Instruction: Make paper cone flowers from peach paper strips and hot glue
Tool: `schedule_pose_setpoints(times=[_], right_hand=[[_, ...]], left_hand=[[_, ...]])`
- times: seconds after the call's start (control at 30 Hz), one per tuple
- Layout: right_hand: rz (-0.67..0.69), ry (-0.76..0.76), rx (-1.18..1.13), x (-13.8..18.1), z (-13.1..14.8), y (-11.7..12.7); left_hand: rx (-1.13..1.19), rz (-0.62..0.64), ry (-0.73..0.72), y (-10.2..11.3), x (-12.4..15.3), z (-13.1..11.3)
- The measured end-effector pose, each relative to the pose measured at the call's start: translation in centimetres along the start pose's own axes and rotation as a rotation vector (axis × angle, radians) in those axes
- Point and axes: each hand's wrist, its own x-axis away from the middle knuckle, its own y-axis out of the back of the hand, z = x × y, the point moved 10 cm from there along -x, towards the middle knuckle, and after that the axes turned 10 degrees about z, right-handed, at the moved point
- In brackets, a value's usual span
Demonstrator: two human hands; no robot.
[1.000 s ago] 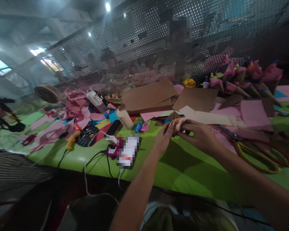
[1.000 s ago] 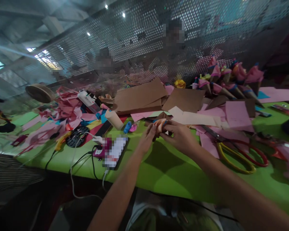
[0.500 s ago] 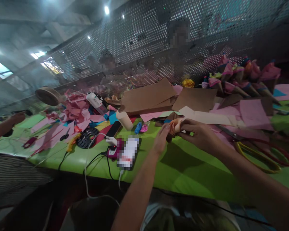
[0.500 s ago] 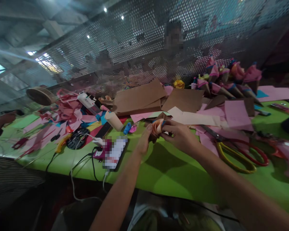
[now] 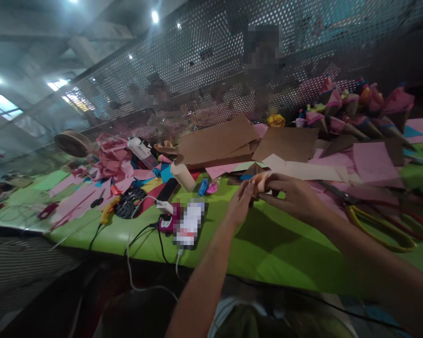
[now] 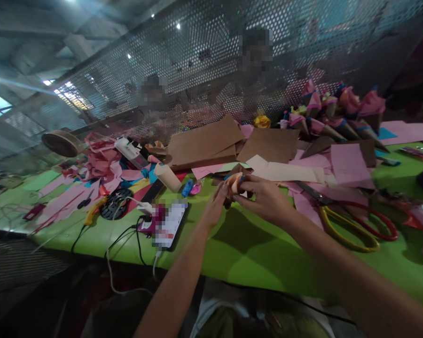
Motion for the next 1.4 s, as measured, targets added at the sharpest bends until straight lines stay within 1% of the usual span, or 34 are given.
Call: schedule_pose_setpoints(times=[0.07, 0.23, 0.33, 0.43, 0.6, 0.8, 0.97, 1.13, 1.4], right_hand=[[-0.016, -0.01, -0.001, 0.0, -0.3, 0.0], [-0.046, 0.002, 0.011, 0.1, -0.6, -0.2], [-0.043, 0.016, 0.015, 0.1, -0.5, -0.3], [-0.044, 0.041, -0.004, 0.1, -0.3, -0.4], [-0.013, 0.02, -0.01, 0.0, -0.6, -0.6], [0.018, 0.021, -0.025, -0.2, -0.4, -0.3], [0.028, 0.004, -0.042, -0.2, -0.4, 0.0], [0.024, 0.013, -0.04, -0.3, -0.2, 0.1], [0.025, 0.002, -0.038, -0.2, -0.4, 0.0]], left_hand=[[-0.019, 0.004, -0.004, 0.0, 0.0, 0.0], [-0.06, -0.001, -0.061, 0.0, 0.0, -0.7], [-0.028, -0.004, -0.063, -0.1, 0.0, -0.9], [0.016, 0.003, -0.041, -0.1, 0.0, -0.5], [0.088, 0.057, 0.002, -0.5, -0.3, 0.4], [0.141, 0.081, -0.042, -0.6, -0.3, 0.1], [0.128, 0.106, -0.051, -0.7, -0.3, -0.1], [0.104, 0.133, -0.091, -0.9, -0.4, -0.4], [0.076, 0.127, -0.081, -0.5, -0.4, -0.1]])
